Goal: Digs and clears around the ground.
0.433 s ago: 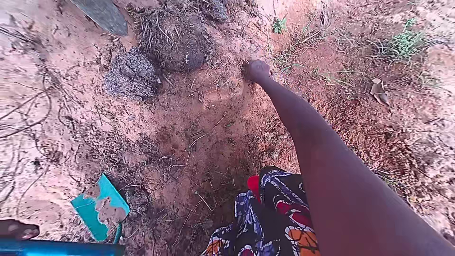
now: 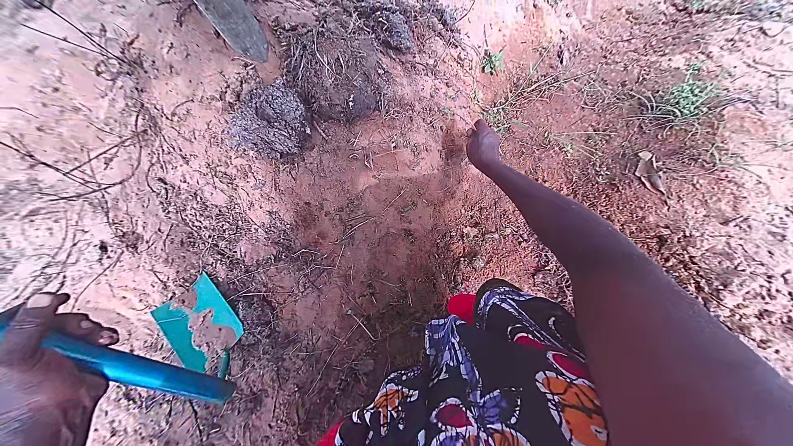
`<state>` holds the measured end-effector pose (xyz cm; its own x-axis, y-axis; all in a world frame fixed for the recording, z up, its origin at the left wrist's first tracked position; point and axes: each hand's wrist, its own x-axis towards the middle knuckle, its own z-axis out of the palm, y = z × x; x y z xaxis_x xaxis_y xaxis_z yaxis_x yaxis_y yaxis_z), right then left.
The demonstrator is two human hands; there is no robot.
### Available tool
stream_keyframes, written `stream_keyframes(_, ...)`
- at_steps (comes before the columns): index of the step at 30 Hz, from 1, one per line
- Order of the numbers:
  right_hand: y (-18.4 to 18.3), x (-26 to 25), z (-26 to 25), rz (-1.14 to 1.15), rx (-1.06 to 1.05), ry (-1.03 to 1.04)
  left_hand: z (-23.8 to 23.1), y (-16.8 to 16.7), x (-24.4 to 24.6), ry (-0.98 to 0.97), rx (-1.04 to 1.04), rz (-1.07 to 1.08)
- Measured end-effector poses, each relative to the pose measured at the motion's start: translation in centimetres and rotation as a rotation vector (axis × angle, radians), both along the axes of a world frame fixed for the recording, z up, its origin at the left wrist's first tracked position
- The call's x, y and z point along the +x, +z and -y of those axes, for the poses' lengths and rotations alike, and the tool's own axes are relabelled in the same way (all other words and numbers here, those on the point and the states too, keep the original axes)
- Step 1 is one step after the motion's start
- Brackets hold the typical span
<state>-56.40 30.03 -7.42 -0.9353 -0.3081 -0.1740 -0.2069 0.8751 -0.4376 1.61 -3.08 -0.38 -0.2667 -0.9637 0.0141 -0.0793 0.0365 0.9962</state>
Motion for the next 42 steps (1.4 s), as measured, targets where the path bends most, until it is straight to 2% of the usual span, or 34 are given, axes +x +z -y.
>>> stream_keyframes(2,0.0,-3.2,0.4,-0.012,-0.148,-0.097,-0.2,0.0,0.1,0.006,0.002,-0.003)
stream_keyframes(6,0.0,-6.0,2.5,0.072,-0.214,-0.215,-0.2,0.3,0.0,0.02,0.003,0.031)
stream_keyframes(9,5.2,-3.5,4.6,0.325,-0.17,-0.212,-0.2,0.6,-0.3,0.015,-0.002,0.069)
stream_keyframes(10,5.0,-3.5,5.1,0.332,-0.166,-0.21,-0.2,0.7,-0.5,0.01,-0.005,0.074)
stream_keyframes(12,0.7,-5.3,6.1,0.167,-0.163,-0.215,-0.3,0.9,-0.7,0.006,-0.011,0.072)
stream_keyframes(14,-0.9,-7.2,7.0,0.169,-0.089,-0.179,-0.2,0.8,-0.8,0.005,-0.026,0.067)
stream_keyframes(17,-0.3,-8.1,7.2,0.192,0.017,-0.089,-0.2,1.0,-0.8,0.003,-0.021,0.081)
stream_keyframes(19,1.7,-7.1,7.4,0.2,0.103,0.0,0.1,0.7,-0.2,-0.011,-0.012,0.071)
stream_keyframes(21,5.2,-4.2,8.6,0.224,0.243,0.071,0.2,0.6,0.0,-0.006,-0.009,0.061)
stream_keyframes(24,6.2,-1.8,9.9,0.126,0.4,0.125,0.3,0.5,0.1,-0.018,-0.014,0.055)
stream_keyframes(28,5.0,-1.9,10.6,0.07,0.579,0.203,-0.1,0.4,-0.2,-0.004,-0.024,0.052)
stream_keyframes(31,0.3,-5.3,10.5,-0.018,0.59,0.248,-1.9,1.8,-2.1,0.041,-0.057,0.076)
stream_keyframes(33,-1.0,-6.3,10.2,-0.042,0.591,0.26,-2.5,2.5,-3.0,0.039,-0.064,0.102)
stream_keyframes(38,-0.3,-5.0,9.1,-0.029,0.542,0.338,-3.4,3.3,-4.0,0.08,-0.074,0.119)
stream_keyframes(42,-0.2,-4.9,8.4,0.007,0.476,0.308,-3.5,3.5,-4.0,0.105,-0.078,0.087)
